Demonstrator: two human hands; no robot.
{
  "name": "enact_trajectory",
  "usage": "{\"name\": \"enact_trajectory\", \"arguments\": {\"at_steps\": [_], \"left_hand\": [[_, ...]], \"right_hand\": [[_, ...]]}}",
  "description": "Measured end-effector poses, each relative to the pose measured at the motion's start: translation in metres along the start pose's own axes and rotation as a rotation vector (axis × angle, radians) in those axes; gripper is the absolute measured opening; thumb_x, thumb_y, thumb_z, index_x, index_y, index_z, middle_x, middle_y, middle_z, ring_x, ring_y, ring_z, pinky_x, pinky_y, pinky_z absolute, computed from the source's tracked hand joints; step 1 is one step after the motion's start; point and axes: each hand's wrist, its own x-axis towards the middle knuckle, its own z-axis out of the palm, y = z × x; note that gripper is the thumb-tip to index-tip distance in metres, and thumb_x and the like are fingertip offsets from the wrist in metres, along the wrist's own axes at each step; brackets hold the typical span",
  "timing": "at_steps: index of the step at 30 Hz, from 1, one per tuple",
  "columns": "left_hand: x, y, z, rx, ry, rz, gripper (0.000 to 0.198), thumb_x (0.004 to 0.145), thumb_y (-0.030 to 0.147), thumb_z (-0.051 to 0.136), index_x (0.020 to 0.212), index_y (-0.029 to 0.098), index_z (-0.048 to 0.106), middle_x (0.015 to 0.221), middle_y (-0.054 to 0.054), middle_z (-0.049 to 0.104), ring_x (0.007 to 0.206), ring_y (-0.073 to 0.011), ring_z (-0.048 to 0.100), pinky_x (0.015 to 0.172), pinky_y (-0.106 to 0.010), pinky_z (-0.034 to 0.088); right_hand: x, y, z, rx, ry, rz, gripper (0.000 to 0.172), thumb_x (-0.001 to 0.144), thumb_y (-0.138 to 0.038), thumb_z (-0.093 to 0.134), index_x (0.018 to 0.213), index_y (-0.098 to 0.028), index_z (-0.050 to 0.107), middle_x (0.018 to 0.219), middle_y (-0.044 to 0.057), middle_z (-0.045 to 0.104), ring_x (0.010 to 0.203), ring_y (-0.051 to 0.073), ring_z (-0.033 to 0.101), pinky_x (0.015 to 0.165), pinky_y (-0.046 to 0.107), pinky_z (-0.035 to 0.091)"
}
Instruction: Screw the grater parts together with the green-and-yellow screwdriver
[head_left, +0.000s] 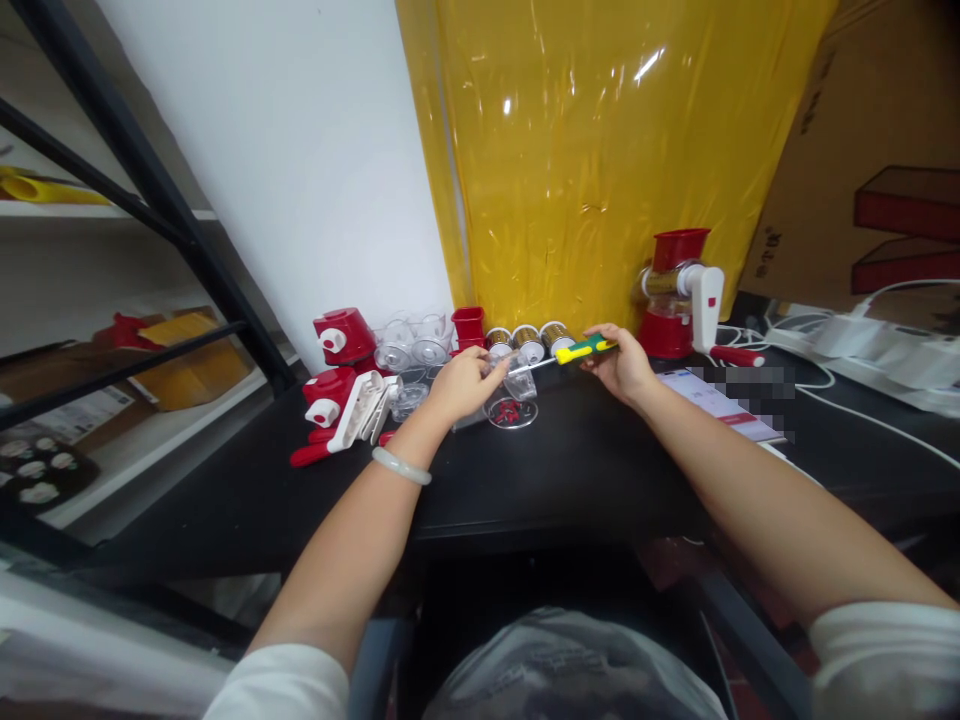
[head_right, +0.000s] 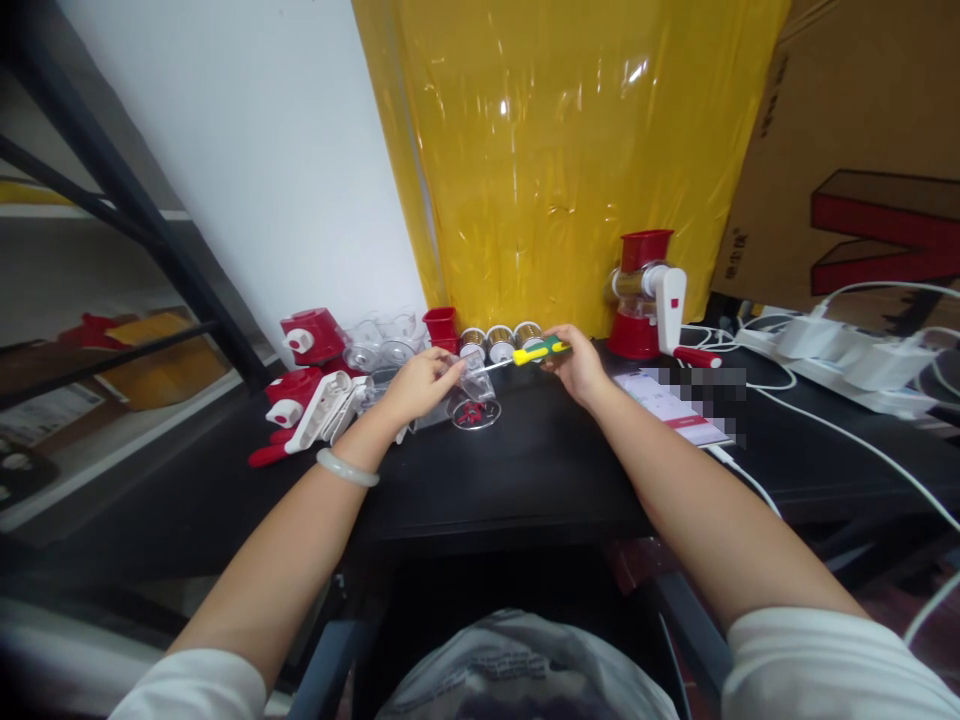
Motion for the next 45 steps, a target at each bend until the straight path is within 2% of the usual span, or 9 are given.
{"name": "enact_trajectory", "arguments": {"at_steps": [4, 8, 14, 20, 24, 27, 38, 42, 45], "left_hand": [[0.0004, -0.0009, 0.0005, 0.000, 0.005, 0.003, 0.057, 0.099, 0.056, 0.043, 0.072, 0.018, 0.075, 0.116, -0.011, 0.069, 0.103, -0.0255, 0.067, 0.096, -0.038, 0.051], [0.0001, -0.0002, -0.0001, -0.006, 0.005, 0.005, 0.056, 0.099, 0.056, 0.043, 0.071, 0.018, 0.074, 0.116, -0.011, 0.069, 0.103, -0.0250, 0.067, 0.096, -0.037, 0.051], [-0.0007, 0.0006, -0.0003, -0.006, -0.002, -0.013, 0.056, 0.098, 0.056, 0.043, 0.072, 0.018, 0.075, 0.117, -0.011, 0.069, 0.102, -0.0255, 0.068, 0.095, -0.038, 0.052], [-0.0003, 0.0011, -0.0002, -0.002, -0.003, -0.015, 0.055, 0.098, 0.056, 0.043, 0.073, 0.019, 0.075, 0.117, -0.011, 0.070, 0.104, -0.0254, 0.067, 0.096, -0.037, 0.051], [-0.0010, 0.0035, -0.0020, -0.002, -0.010, -0.026, 0.054, 0.098, 0.055, 0.043, 0.073, 0.018, 0.075, 0.118, -0.010, 0.070, 0.103, -0.0246, 0.067, 0.095, -0.037, 0.052], [-0.0012, 0.0038, -0.0025, -0.007, -0.009, -0.020, 0.055, 0.099, 0.055, 0.043, 0.074, 0.018, 0.075, 0.117, -0.011, 0.070, 0.102, -0.0251, 0.068, 0.095, -0.038, 0.052], [-0.0011, 0.0019, -0.0012, -0.001, -0.002, -0.011, 0.056, 0.098, 0.056, 0.043, 0.073, 0.018, 0.075, 0.117, -0.011, 0.070, 0.103, -0.0255, 0.067, 0.096, -0.037, 0.052], [-0.0009, 0.0020, -0.0018, 0.002, -0.009, -0.011, 0.056, 0.098, 0.056, 0.042, 0.075, 0.018, 0.076, 0.117, -0.011, 0.070, 0.103, -0.0252, 0.067, 0.096, -0.037, 0.052], [-0.0003, 0.0014, -0.0011, 0.005, -0.005, -0.001, 0.056, 0.099, 0.056, 0.042, 0.075, 0.018, 0.076, 0.117, -0.011, 0.070, 0.104, -0.0251, 0.067, 0.097, -0.038, 0.051]], "right_hand": [[0.0037, 0.0046, -0.0019, -0.156, 0.043, -0.052, 0.046, 0.081, -0.068, 0.063, 0.072, -0.023, 0.055, 0.050, -0.006, 0.044, 0.039, 0.009, 0.039, 0.045, 0.026, 0.040], [0.0021, 0.0053, 0.0001, -0.161, 0.009, -0.061, 0.035, 0.080, -0.055, 0.071, 0.075, -0.024, 0.057, 0.040, -0.011, 0.029, 0.036, 0.008, 0.031, 0.046, 0.025, 0.041], [-0.0006, 0.0010, 0.0014, -0.002, 0.063, 0.015, 0.013, 0.067, -0.028, 0.067, 0.074, -0.022, 0.058, 0.062, -0.004, 0.052, 0.047, 0.009, 0.042, 0.049, 0.025, 0.041], [0.0012, 0.0016, -0.0042, -0.023, 0.005, -0.008, 0.021, 0.073, -0.043, 0.063, 0.075, -0.023, 0.058, 0.064, -0.002, 0.055, 0.051, 0.012, 0.049, 0.051, 0.027, 0.043], [0.0022, 0.0029, -0.0030, -0.143, 0.059, -0.027, 0.043, 0.079, -0.065, 0.063, 0.070, -0.024, 0.054, 0.045, -0.007, 0.037, 0.038, 0.010, 0.035, 0.045, 0.028, 0.041], [0.0014, 0.0040, -0.0027, -0.203, 0.033, -0.045, 0.041, 0.078, -0.062, 0.069, 0.072, -0.024, 0.054, 0.040, -0.011, 0.026, 0.035, 0.009, 0.027, 0.045, 0.027, 0.040], [-0.0015, -0.0008, 0.0024, 0.027, 0.066, 0.029, 0.014, 0.062, -0.025, 0.064, 0.073, -0.021, 0.057, 0.074, -0.003, 0.056, 0.057, 0.010, 0.052, 0.050, 0.024, 0.046], [-0.0004, -0.0007, -0.0002, 0.021, 0.047, 0.018, 0.015, 0.066, -0.032, 0.065, 0.073, -0.022, 0.058, 0.072, -0.002, 0.056, 0.054, 0.011, 0.051, 0.049, 0.025, 0.047], [0.0038, 0.0023, -0.0026, -0.076, 0.082, -0.018, 0.033, 0.078, -0.054, 0.063, 0.071, -0.022, 0.055, 0.065, -0.002, 0.055, 0.046, 0.010, 0.047, 0.045, 0.026, 0.044]]}}
